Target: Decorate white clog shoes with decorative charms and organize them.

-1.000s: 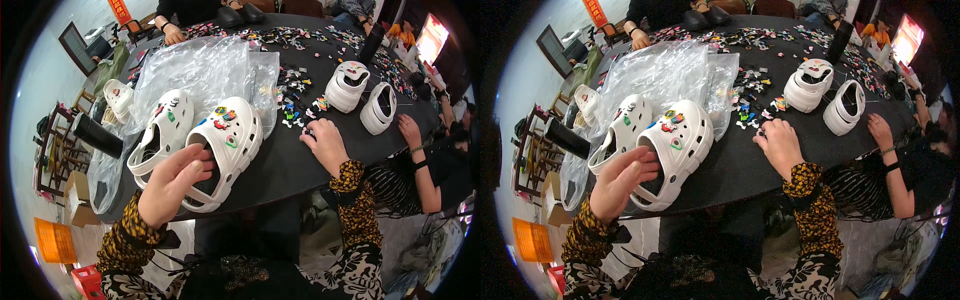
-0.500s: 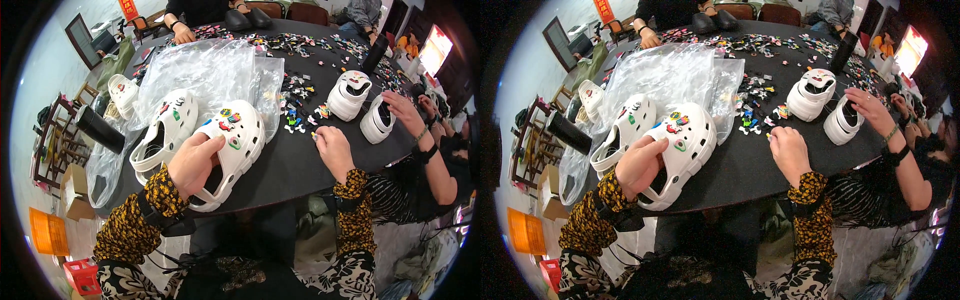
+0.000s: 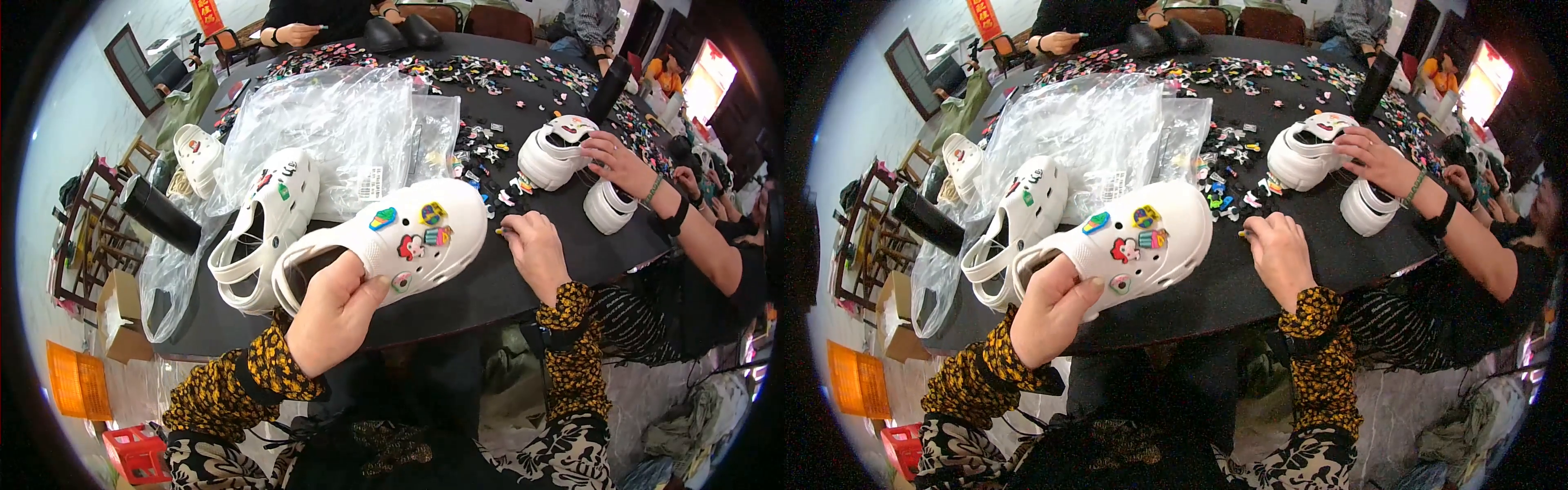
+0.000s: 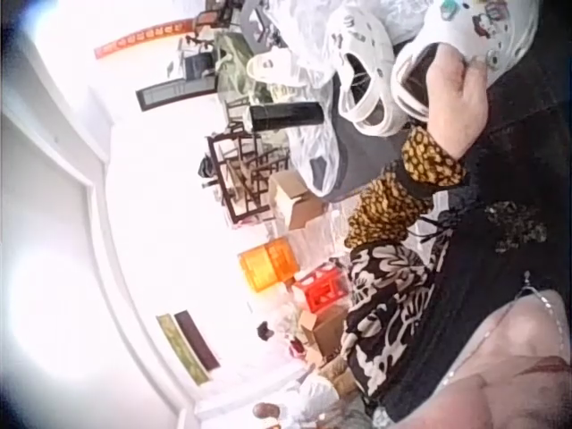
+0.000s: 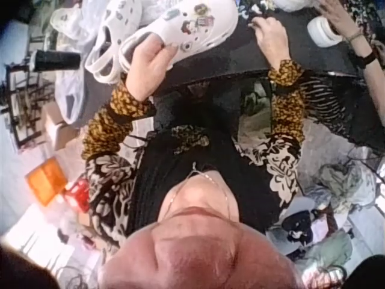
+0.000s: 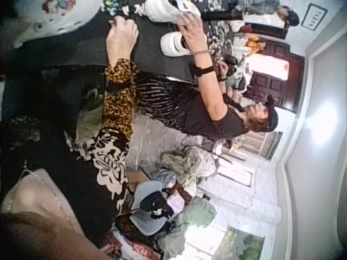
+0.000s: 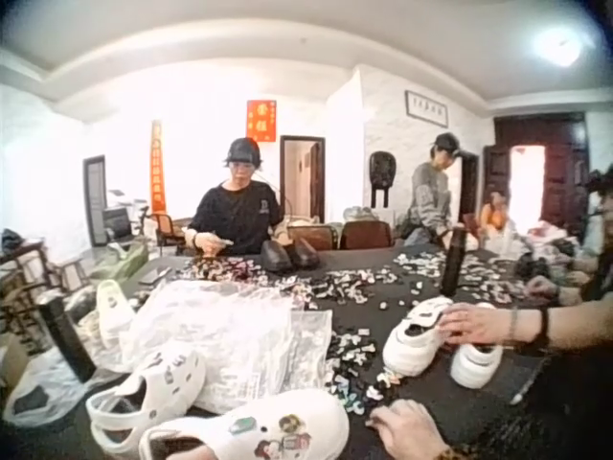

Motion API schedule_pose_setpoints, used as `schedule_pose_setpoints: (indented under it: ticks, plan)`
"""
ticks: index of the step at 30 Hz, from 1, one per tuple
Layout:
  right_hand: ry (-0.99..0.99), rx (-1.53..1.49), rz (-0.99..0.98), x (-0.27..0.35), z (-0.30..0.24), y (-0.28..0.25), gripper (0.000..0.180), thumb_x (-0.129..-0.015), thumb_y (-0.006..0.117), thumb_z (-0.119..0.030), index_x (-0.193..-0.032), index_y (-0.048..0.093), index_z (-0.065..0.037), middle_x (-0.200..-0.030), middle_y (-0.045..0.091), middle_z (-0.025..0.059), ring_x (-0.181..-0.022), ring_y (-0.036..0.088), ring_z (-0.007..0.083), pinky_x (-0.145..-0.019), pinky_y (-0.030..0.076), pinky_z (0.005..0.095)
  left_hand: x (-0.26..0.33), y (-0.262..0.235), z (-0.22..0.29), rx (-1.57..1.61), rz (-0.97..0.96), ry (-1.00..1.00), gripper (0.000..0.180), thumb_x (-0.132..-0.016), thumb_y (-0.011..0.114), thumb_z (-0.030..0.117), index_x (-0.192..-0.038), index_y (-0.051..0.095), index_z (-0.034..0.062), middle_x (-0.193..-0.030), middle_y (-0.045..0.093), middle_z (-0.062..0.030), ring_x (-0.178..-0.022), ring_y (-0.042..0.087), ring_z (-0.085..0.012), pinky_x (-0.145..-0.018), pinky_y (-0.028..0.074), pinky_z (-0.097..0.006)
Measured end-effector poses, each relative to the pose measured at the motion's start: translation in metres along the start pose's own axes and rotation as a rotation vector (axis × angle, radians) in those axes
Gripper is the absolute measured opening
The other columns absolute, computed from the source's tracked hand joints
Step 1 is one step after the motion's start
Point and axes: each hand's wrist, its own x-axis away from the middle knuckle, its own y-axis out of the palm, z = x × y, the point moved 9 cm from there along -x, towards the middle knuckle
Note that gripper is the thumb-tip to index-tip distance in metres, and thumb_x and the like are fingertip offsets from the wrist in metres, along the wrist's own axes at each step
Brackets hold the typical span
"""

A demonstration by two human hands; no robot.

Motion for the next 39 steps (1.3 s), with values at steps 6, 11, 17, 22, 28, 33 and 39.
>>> schedule_pose_setpoints:
  ticks: [6, 11, 17, 22, 28, 33, 39]
  plan:
    - [0.07, -0.245, 0.137, -0.003, 0.01, -0.019, 0.008, -0.08, 0.06, -0.005, -0.089, 0.061, -0.004, -0.083, 0.056, 0.0107, -0.083, 0.054, 0.0294, -0.075, 0.044, 0.0384, 0.001, 0.001, -0.019, 0.063, -0.014, -0.047, 0.031, -0.087, 0.047, -0.003, -0.118, 0.051, -0.0054, -0.102, 0.062, -0.008, -0.092, 0.055, -0.0103, -0.081, 0.045, -0.025]
    - [0.114, -0.423, 0.208, -0.008, 0.005, -0.03, 0.013, -0.08, 0.057, 0.005, -0.092, 0.06, 0.0, -0.082, 0.057, 0.0066, -0.071, 0.055, 0.0115, -0.061, 0.044, 0.023, 0.01, 0.001, -0.024, 0.117, 0.028, -0.056, 0.031, -0.088, 0.047, -0.001, -0.118, 0.051, -0.0065, -0.102, 0.062, -0.008, -0.091, 0.055, -0.0098, -0.081, 0.045, -0.025]
    - [0.118, -0.594, 0.229, -0.016, -0.032, -0.054, 0.015, -0.08, 0.06, 0.005, -0.094, 0.06, 0.0, -0.084, 0.059, 0.0079, -0.072, 0.057, 0.0142, -0.066, 0.046, 0.0249, 0.012, 0.003, -0.029, 0.122, -0.044, -0.132, 0.027, -0.09, 0.05, 0.006, -0.114, 0.053, -0.0074, -0.1, 0.064, -0.0081, -0.09, 0.056, -0.0102, -0.081, 0.046, -0.025]
    - [-0.002, -0.755, 0.255, -0.023, -0.074, -0.063, 0.019, -0.08, 0.06, 0.005, -0.099, 0.059, 0.001, -0.088, 0.059, 0.0064, -0.078, 0.055, 0.0118, -0.071, 0.045, 0.0237, -0.003, -0.001, -0.028, 0.107, -0.058, -0.105, 0.026, -0.092, 0.048, 0.007, -0.112, 0.055, -0.0078, -0.098, 0.064, -0.0069, -0.09, 0.056, -0.0093, -0.081, 0.047, -0.026]
    - [-0.134, -0.71, 0.241, -0.039, -0.115, -0.074, 0.018, -0.08, 0.061, 0.006, -0.097, 0.058, 0.002, -0.089, 0.059, 0.0055, -0.08, 0.055, 0.0106, -0.073, 0.045, 0.0229, -0.02, -0.009, -0.021, 0.351, -0.003, -0.119, 0.024, -0.092, 0.048, 0.007, -0.111, 0.057, -0.0057, -0.097, 0.064, -0.0063, -0.088, 0.058, -0.0097, -0.08, 0.047, -0.025]
    - [-0.11, -0.793, 0.279, -0.065, -0.113, -0.056, 0.014, -0.077, 0.063, 0.002, -0.09, 0.06, -0.002, -0.084, 0.06, 0.0097, -0.076, 0.058, 0.0224, -0.069, 0.047, 0.0293, -0.033, -0.018, -0.017, 0.174, 0.111, 0.029, 0.022, -0.092, 0.048, 0.007, -0.108, 0.057, -0.0059, -0.092, 0.064, -0.0051, -0.082, 0.056, -0.0085, -0.075, 0.046, -0.024]
    - [-0.018, -0.977, 0.164, -0.092, -0.1, -0.016, 0.013, -0.08, 0.063, 0.0, -0.093, 0.06, 0.001, -0.083, 0.063, 0.0074, -0.075, 0.06, 0.0126, -0.069, 0.048, 0.025, -0.056, -0.021, -0.029, 0.064, 0.214, 0.163, 0.016, -0.09, 0.052, 0.008, -0.094, 0.058, -0.0066, -0.075, 0.062, -0.0056, -0.071, 0.055, -0.0076, -0.063, 0.046, -0.025]
